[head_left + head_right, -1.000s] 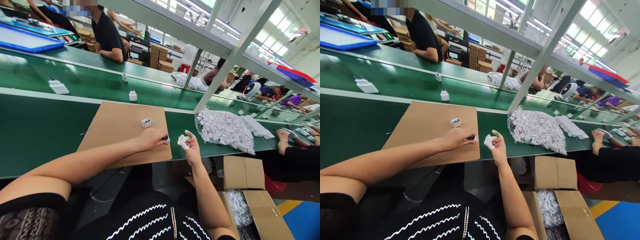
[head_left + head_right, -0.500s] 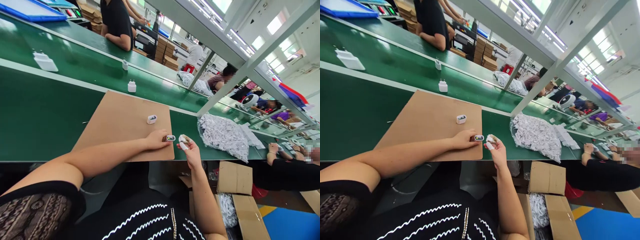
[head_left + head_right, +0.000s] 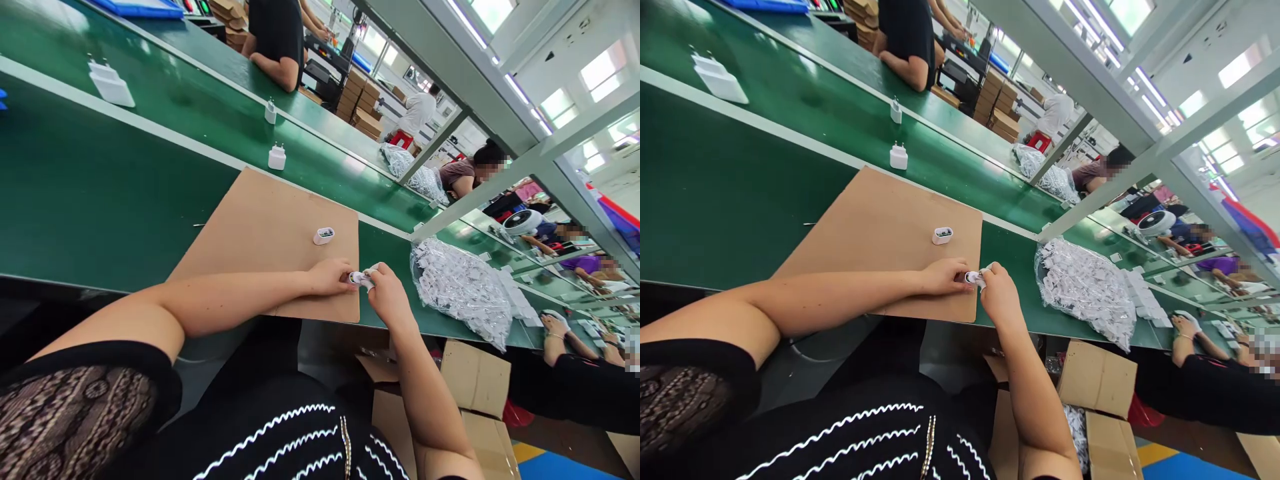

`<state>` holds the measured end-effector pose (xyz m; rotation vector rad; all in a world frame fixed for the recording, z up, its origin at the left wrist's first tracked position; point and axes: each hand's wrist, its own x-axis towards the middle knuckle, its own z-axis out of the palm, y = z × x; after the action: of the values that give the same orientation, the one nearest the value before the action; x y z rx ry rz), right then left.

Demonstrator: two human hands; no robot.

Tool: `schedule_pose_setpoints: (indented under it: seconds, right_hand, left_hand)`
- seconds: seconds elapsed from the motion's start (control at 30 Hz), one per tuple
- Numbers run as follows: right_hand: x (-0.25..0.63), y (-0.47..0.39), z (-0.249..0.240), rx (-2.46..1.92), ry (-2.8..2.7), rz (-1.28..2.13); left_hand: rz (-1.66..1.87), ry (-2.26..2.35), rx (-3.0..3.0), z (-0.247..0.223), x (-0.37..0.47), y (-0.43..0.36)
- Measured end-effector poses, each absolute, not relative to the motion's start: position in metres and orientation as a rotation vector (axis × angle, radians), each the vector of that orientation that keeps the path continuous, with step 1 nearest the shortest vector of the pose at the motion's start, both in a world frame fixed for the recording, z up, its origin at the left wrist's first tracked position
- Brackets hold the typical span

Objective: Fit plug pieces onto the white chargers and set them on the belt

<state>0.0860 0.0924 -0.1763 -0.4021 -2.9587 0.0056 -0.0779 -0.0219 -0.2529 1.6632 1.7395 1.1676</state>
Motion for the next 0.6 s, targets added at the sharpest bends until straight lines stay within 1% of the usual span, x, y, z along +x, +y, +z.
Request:
schedule_pose_setpoints:
  seconds: [0.13,0.4,0.6]
  right_hand:
    - [0.081,0.092,-0.171,-0.369,-3.031,0.024]
    - [0.073,0.08,-0.154,-0.485,-3.204,-0.211]
    - [0.068,0.078,-0.153,-0.561,-3.221,-0.223]
  left_hand:
    - [1.138,1.761,1.674,-0.249,-0.079,-0.023]
    - [1.083,1.767,1.644,-0.242,-0.078,-0.025]
    - [1.106,1.765,1.639,-0.244,-0.078,-0.024]
